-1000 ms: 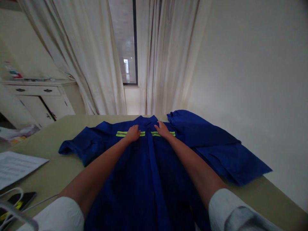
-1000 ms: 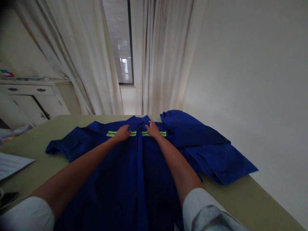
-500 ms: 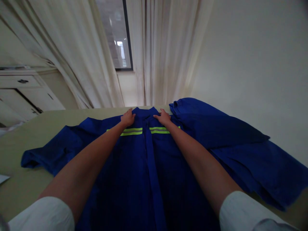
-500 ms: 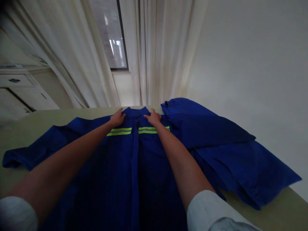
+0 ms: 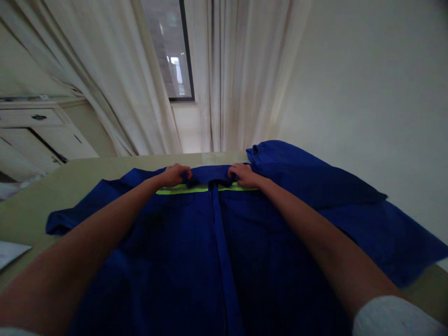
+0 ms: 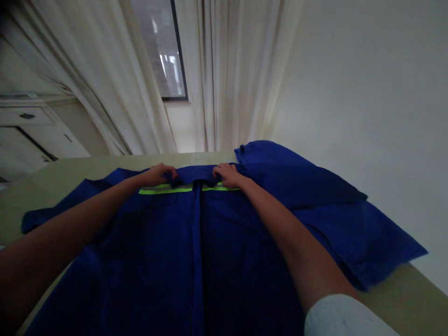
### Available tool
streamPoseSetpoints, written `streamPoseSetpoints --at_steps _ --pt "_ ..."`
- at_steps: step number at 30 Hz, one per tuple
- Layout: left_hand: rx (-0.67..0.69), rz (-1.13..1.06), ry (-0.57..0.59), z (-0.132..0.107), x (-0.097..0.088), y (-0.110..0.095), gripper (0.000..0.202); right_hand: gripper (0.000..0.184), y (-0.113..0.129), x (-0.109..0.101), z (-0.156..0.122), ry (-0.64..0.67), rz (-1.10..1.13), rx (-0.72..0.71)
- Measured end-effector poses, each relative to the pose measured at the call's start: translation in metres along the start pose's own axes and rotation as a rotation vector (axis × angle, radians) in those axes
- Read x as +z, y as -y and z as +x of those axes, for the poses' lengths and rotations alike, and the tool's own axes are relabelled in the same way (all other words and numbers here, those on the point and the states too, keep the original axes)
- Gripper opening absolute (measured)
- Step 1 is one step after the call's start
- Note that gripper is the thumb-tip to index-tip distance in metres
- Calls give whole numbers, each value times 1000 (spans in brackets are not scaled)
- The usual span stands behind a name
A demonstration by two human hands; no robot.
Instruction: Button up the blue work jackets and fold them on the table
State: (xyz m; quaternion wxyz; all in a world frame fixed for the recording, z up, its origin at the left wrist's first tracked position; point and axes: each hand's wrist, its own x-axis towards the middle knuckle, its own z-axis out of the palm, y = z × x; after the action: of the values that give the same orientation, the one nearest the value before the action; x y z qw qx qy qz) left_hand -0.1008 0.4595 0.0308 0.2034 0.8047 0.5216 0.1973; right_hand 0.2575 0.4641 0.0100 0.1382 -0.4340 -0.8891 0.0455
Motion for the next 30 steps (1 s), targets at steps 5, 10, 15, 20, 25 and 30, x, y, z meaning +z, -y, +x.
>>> streamPoseSetpoints --at_steps 5,10,15,20,25,30 --pt "36 341 15 -42 27 -23 67 52 45 6 -18 -70 -23 66" --pt "6 303 -92 -75 38 -81 70 48 97 -4 -43 -44 -7 65" --pt "184 247 -58 -167 28 -180 32 23 185 -42 -128 -114 106 -66" --pt "231 384 5 -322 65 -249 18 22 280 -58 -275 100 256 -194" --pt "345 254 -70 -418 138 -261 51 75 316 -38 -367 132 276 -78" --pt "307 225 -125 -440 162 -253 66 78 318 -19 -388 96 214 42"
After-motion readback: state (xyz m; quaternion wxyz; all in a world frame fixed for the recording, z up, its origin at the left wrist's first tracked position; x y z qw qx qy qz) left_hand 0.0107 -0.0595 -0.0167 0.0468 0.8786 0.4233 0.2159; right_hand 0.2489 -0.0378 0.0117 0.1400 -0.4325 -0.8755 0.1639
